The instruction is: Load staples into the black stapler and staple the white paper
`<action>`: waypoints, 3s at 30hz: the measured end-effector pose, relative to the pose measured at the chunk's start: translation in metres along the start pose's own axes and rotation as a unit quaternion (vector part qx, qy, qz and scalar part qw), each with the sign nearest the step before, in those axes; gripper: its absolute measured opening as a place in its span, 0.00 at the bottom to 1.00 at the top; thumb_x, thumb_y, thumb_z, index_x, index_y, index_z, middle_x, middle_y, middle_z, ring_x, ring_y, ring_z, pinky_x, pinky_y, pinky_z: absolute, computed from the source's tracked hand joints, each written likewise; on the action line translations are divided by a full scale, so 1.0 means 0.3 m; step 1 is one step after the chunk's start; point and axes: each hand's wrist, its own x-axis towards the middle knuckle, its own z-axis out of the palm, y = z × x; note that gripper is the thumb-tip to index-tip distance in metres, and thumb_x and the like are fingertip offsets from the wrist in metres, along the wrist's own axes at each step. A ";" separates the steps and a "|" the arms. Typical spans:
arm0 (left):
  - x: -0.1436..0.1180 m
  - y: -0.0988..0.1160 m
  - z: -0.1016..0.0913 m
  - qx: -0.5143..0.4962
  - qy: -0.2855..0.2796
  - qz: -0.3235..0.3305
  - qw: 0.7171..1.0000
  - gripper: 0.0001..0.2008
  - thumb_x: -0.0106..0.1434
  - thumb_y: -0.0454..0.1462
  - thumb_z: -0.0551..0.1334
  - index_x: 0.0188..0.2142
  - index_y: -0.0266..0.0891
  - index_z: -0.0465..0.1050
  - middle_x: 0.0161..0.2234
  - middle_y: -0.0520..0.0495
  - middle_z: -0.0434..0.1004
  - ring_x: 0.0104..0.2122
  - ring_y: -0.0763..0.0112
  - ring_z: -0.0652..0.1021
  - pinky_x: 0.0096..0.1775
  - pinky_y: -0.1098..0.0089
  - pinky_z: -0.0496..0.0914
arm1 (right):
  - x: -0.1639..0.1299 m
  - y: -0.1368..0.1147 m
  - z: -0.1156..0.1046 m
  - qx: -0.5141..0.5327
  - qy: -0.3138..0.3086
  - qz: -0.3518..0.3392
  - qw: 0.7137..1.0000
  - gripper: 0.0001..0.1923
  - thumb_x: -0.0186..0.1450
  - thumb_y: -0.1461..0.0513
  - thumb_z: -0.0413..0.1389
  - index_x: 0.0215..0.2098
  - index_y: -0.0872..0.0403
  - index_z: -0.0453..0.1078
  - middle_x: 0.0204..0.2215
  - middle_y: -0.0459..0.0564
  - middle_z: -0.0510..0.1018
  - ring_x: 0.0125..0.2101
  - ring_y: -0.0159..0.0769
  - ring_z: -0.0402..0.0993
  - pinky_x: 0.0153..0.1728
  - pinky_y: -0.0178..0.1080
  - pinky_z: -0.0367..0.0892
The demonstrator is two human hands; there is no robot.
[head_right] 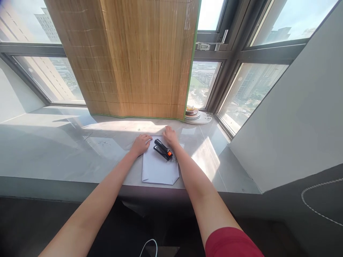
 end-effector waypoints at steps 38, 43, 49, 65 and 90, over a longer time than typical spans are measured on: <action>-0.264 0.025 -0.063 -0.276 0.010 -0.069 0.959 0.40 0.53 0.46 0.75 0.62 0.41 0.65 0.62 0.34 0.68 0.64 0.47 0.72 0.64 0.54 0.65 | -0.388 0.019 -0.073 0.130 0.071 -0.066 0.987 0.17 0.73 0.54 0.39 0.39 0.49 0.68 0.32 0.47 0.74 0.37 0.41 0.73 0.45 0.43 0.71; -0.263 0.014 -0.050 -0.333 0.019 -0.076 0.940 0.44 0.49 0.45 0.78 0.62 0.42 0.63 0.64 0.33 0.66 0.67 0.45 0.69 0.65 0.52 0.63 | -0.409 0.013 -0.094 0.147 0.067 -0.101 0.982 0.19 0.74 0.50 0.45 0.45 0.50 0.73 0.39 0.50 0.79 0.44 0.42 0.75 0.51 0.46 0.70; -0.265 0.008 -0.052 -0.386 0.058 -0.068 0.918 0.38 0.55 0.47 0.75 0.61 0.41 0.64 0.67 0.32 0.64 0.69 0.47 0.65 0.69 0.51 0.60 | -0.454 -0.004 -0.100 0.090 0.069 -0.158 0.981 0.12 0.63 0.59 0.64 0.45 0.49 0.79 0.37 0.51 0.83 0.39 0.45 0.79 0.48 0.48 0.73; -0.279 0.011 -0.106 -0.746 0.001 -0.269 0.609 0.15 0.74 0.40 0.53 0.49 0.33 0.73 0.45 0.34 0.81 0.51 0.59 0.83 0.61 0.56 0.75 | -0.538 -0.164 -0.099 -0.014 0.046 -0.443 0.895 0.18 0.78 0.64 0.46 0.54 0.48 0.76 0.56 0.53 0.81 0.57 0.40 0.76 0.62 0.51 0.71; -0.349 0.157 -0.121 -0.493 -0.040 -0.066 0.867 0.26 0.58 0.57 0.72 0.33 0.33 0.85 0.17 0.54 0.65 0.19 0.80 0.59 0.24 0.73 0.53 | -0.495 -0.072 -0.121 0.137 0.110 -0.296 0.939 0.21 0.70 0.56 0.61 0.60 0.50 0.74 0.56 0.56 0.79 0.57 0.47 0.72 0.57 0.50 0.68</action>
